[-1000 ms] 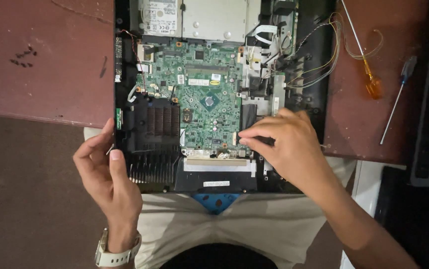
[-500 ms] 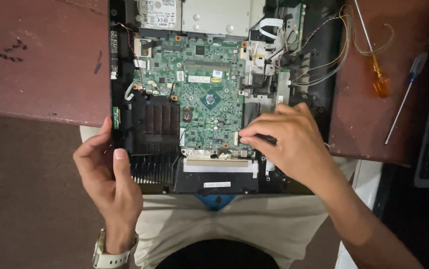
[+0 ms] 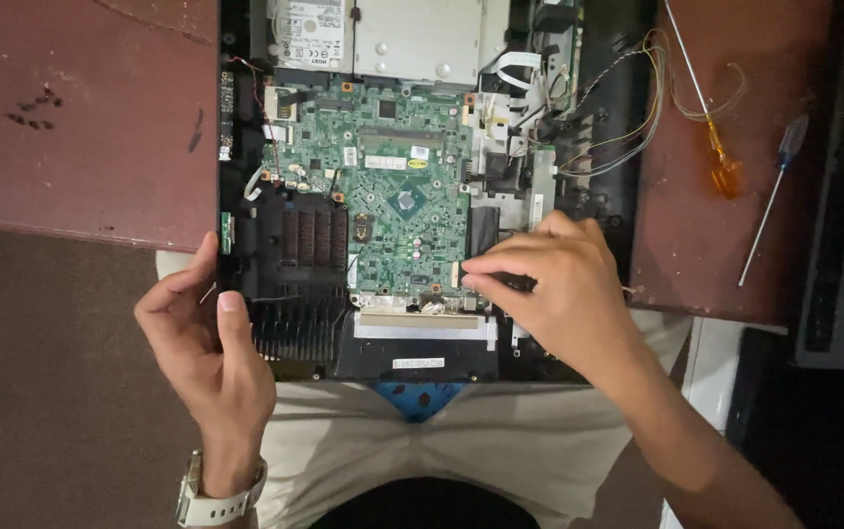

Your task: Disconnecting internal ribbon cables and wires from a laptop motherboard during disassembly.

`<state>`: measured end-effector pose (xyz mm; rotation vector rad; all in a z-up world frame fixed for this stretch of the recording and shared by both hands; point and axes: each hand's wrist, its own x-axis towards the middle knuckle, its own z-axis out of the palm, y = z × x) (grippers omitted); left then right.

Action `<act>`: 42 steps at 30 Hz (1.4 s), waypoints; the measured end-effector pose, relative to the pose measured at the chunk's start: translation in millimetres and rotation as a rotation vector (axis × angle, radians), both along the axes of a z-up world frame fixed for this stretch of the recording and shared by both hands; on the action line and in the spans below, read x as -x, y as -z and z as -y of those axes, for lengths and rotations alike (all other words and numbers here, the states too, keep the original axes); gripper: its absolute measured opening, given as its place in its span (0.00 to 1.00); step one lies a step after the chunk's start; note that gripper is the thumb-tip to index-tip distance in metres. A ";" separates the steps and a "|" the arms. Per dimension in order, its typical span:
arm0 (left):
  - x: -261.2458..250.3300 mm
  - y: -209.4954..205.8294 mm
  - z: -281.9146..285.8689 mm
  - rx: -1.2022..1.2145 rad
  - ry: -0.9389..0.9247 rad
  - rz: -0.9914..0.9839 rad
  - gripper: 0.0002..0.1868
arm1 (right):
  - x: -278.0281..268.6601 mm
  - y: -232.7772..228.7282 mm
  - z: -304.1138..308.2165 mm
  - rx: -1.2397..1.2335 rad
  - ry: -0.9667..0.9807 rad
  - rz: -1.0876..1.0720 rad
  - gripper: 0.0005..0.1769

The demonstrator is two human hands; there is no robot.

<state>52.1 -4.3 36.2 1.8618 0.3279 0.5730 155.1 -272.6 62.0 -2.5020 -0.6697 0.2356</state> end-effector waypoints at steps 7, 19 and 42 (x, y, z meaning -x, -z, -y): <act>-0.5 -0.5 1.4 0.036 -0.042 -0.016 0.12 | -2.3 0.7 -1.7 -0.021 0.024 -0.082 0.10; -1.1 1.2 1.9 0.060 -0.023 -0.062 0.12 | -6.0 1.0 -1.3 -0.082 -0.020 -0.088 0.07; 27.0 -5.1 9.1 -0.281 -0.036 0.358 0.10 | 46.4 -57.4 90.4 -0.006 0.385 -0.083 0.12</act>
